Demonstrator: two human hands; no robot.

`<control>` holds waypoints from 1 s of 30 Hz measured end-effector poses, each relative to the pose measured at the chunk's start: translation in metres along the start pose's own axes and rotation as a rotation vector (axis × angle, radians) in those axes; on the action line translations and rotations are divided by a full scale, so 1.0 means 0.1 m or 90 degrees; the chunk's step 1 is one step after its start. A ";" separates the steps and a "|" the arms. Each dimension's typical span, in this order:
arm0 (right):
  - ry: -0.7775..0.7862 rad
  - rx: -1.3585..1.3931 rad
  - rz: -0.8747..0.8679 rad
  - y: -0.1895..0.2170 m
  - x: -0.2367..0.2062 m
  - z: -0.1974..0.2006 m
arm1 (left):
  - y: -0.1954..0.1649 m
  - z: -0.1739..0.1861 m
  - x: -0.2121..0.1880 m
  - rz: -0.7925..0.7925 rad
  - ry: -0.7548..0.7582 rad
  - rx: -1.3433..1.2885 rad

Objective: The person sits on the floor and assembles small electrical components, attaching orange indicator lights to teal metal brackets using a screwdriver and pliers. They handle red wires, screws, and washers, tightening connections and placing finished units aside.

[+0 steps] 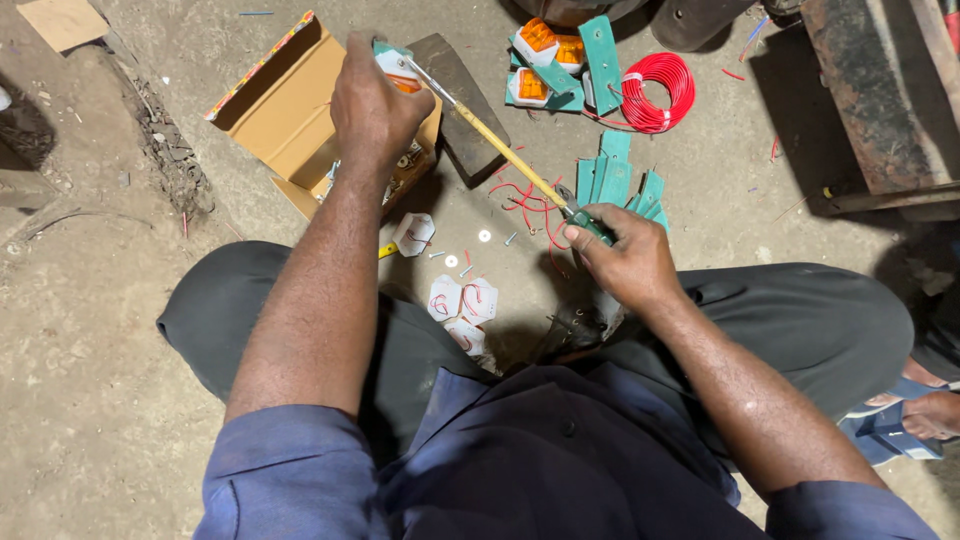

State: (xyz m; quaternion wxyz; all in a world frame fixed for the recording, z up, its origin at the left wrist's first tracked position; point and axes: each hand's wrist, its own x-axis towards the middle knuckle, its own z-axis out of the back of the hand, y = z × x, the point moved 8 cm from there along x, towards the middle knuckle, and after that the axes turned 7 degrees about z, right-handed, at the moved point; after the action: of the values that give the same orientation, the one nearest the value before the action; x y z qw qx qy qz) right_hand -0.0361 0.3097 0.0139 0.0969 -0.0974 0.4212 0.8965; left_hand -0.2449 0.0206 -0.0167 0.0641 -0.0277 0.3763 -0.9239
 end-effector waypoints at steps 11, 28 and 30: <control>-0.033 -0.050 0.159 0.20 -0.04 0.02 | 0.04 0.03 0.02 0.014 -0.038 -0.010; -0.030 -0.067 0.148 0.20 -0.09 0.03 | 0.05 -0.05 0.06 -0.036 -0.025 0.039; -0.045 -0.064 0.169 0.26 -0.10 0.04 | 0.00 0.00 0.04 -0.081 -0.070 0.049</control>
State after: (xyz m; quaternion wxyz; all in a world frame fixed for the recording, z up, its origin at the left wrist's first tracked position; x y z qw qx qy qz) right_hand -0.0332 0.2953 0.0384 -0.0125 -0.0144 0.3814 0.9242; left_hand -0.2491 0.0201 -0.0167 0.0266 -0.0997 0.3341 -0.9369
